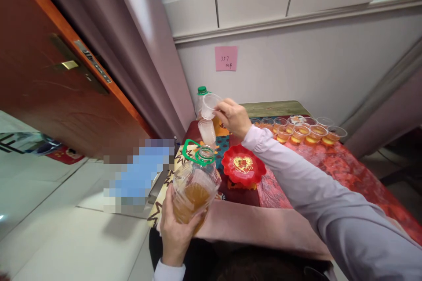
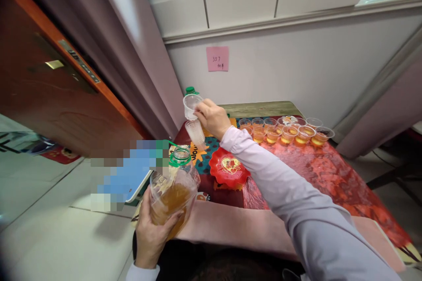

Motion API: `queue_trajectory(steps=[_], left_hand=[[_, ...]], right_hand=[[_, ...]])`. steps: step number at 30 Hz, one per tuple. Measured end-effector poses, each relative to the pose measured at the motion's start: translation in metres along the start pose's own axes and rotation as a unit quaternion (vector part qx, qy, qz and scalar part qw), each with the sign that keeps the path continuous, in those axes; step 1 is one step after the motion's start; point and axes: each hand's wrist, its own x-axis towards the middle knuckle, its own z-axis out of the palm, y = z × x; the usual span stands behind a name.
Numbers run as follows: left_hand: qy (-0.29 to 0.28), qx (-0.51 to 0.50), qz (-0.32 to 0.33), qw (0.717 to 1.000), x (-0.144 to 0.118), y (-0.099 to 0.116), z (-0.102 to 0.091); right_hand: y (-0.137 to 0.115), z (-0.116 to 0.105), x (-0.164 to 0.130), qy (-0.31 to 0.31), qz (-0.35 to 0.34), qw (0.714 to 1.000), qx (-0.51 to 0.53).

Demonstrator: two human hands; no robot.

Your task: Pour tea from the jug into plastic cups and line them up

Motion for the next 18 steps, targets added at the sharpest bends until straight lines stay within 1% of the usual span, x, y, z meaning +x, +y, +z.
queue_trajectory(steps=[1, 2, 3, 5, 7, 9, 10, 13, 18], left_hand=[[-0.001, 0.0, 0.0, 1.0, 0.0, 0.0, 0.0], [-0.002, 0.0, -0.001, 1.0, 0.001, 0.001, 0.0], [-0.003, 0.001, -0.003, 1.0, 0.001, 0.001, 0.001], [-0.006, 0.001, -0.008, 1.0, 0.001, 0.002, 0.001], [-0.009, 0.002, -0.014, 1.0, 0.002, 0.003, 0.001], [-0.01, 0.004, -0.017, 1.0, 0.003, 0.005, 0.002], [-0.008, 0.006, -0.017, 1.0, 0.003, 0.006, 0.002], [0.001, 0.011, -0.006, 1.0, 0.004, 0.009, 0.003], [0.005, 0.01, 0.013, 1.0, 0.005, 0.011, 0.005]], right_hand=[[0.004, -0.008, -0.015, 0.022, -0.011, 1.0, 0.012], [0.009, -0.013, -0.034, 0.028, -0.018, 0.999, 0.02], [0.013, -0.016, -0.055, 0.018, -0.017, 0.999, 0.021], [0.024, -0.016, -0.103, -0.033, 0.0, 0.999, 0.005], [0.032, -0.008, -0.149, -0.094, 0.041, 0.995, -0.012], [0.038, 0.001, -0.184, -0.129, 0.075, 0.989, -0.016], [0.04, 0.005, -0.196, -0.14, 0.083, 0.986, -0.016], [0.041, 0.013, -0.212, -0.154, 0.09, 0.984, -0.022], [0.04, 0.015, -0.212, -0.168, 0.089, 0.98, -0.052]])
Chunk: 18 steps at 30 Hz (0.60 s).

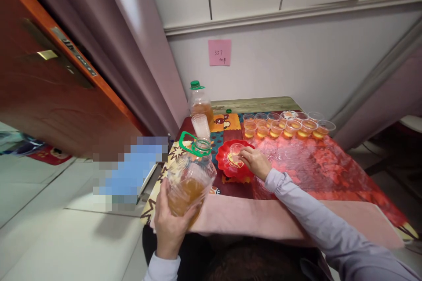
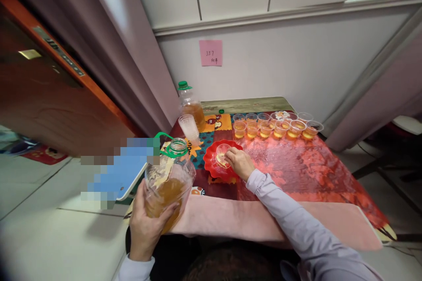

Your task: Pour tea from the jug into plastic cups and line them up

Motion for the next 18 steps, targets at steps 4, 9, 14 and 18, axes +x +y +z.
queue_trajectory(steps=[4, 9, 14, 18], left_hand=[[-0.003, 0.0, 0.013, 1.0, 0.002, 0.0, 0.001], [0.004, 0.007, 0.023, 1.0, 0.004, 0.002, 0.001], [0.006, 0.006, 0.021, 1.0, 0.003, 0.003, 0.001], [0.007, 0.005, 0.017, 1.0, 0.003, 0.004, 0.002]], right_hand=[[0.001, 0.001, -0.004, 0.009, 0.002, 1.0, -0.017], [-0.002, 0.007, -0.008, 0.053, 0.029, 0.998, -0.017], [-0.006, 0.018, -0.001, 0.056, 0.096, 0.994, -0.02], [-0.006, 0.023, 0.003, 0.048, 0.108, 0.993, -0.008]])
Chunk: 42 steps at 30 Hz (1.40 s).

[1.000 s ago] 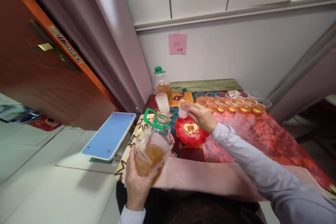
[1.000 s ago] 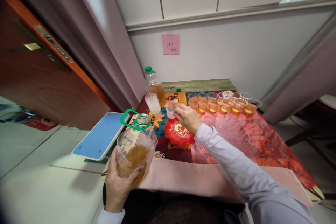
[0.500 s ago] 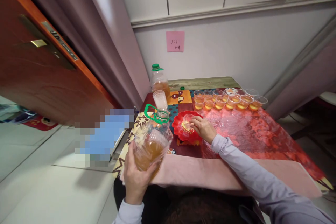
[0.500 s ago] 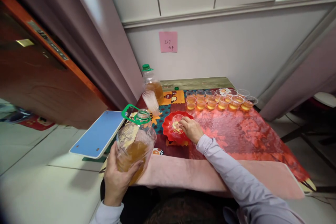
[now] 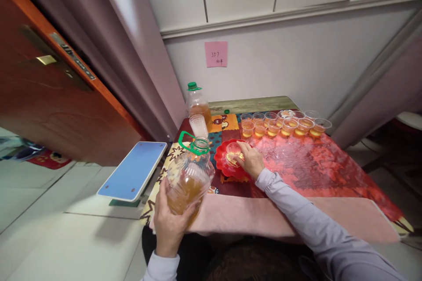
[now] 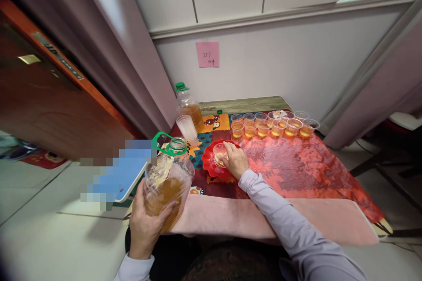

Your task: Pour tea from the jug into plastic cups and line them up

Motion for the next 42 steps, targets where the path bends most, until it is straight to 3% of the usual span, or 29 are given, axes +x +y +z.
queue_trajectory(steps=[3, 7, 10, 13, 16, 19, 22, 29, 42], left_hand=[[-0.003, 0.001, -0.001, 1.0, 0.001, 0.002, -0.001], [-0.014, 0.008, -0.008, 1.0, 0.001, 0.003, -0.002], [-0.022, 0.007, -0.02, 1.0, 0.001, 0.003, -0.002], [-0.041, -0.001, -0.029, 0.999, 0.005, 0.002, -0.002], [-0.066, -0.016, -0.022, 0.997, 0.011, 0.002, -0.004], [-0.092, -0.029, 0.004, 0.995, 0.019, 0.004, -0.004], [-0.103, -0.023, 0.011, 0.994, 0.026, 0.008, -0.003], [-0.172, 0.039, -0.019, 0.984, 0.046, 0.023, -0.004], [-0.237, 0.127, 0.067, 0.961, 0.068, 0.031, -0.001]], right_hand=[[-0.002, -0.006, 0.0, 0.019, -0.001, 1.0, 0.013], [-0.022, -0.02, -0.008, 0.12, 0.021, 0.987, 0.104], [-0.058, -0.017, -0.029, 0.159, 0.099, 0.928, 0.321], [-0.098, 0.004, -0.058, 0.059, 0.127, 0.83, 0.54], [-0.123, 0.028, -0.08, -0.073, 0.115, 0.757, 0.64], [-0.127, 0.039, -0.085, -0.172, 0.106, 0.679, 0.706], [-0.123, 0.039, -0.08, -0.194, 0.119, 0.633, 0.74], [-0.121, 0.036, -0.077, -0.195, 0.122, 0.625, 0.746], [-0.117, 0.043, -0.079, -0.214, 0.137, 0.614, 0.747]])
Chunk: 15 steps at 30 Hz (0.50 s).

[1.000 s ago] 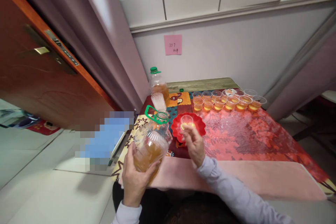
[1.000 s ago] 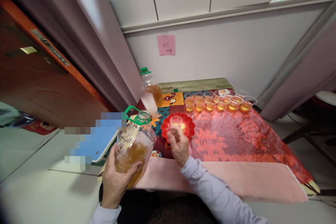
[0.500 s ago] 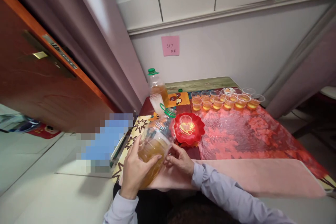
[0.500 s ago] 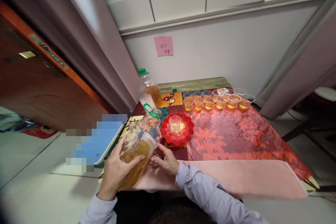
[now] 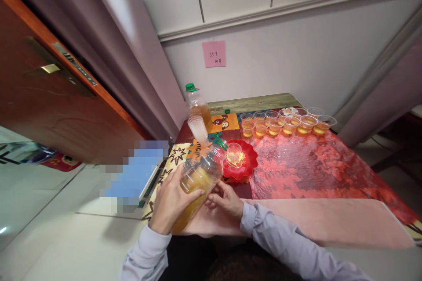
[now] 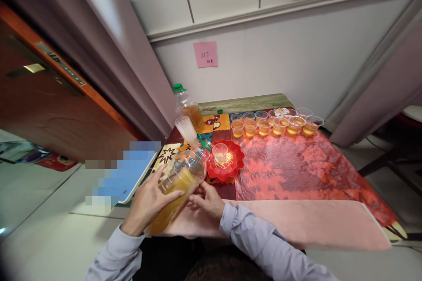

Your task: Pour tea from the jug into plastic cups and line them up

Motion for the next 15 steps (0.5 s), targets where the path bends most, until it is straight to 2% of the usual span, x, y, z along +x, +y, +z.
queue_trajectory(steps=[3, 8, 15], left_hand=[[-0.022, 0.022, -0.005, 1.0, 0.002, 0.001, -0.002], [-0.025, 0.04, 0.008, 0.999, 0.005, 0.0, -0.002], [-0.027, 0.043, 0.015, 0.999, 0.011, 0.001, -0.006]], right_hand=[[0.0, -0.001, 0.0, 0.006, 0.004, 1.0, 0.008], [0.001, -0.002, 0.002, 0.013, 0.004, 0.999, 0.039], [0.0, -0.004, 0.003, 0.019, 0.012, 0.999, 0.029]])
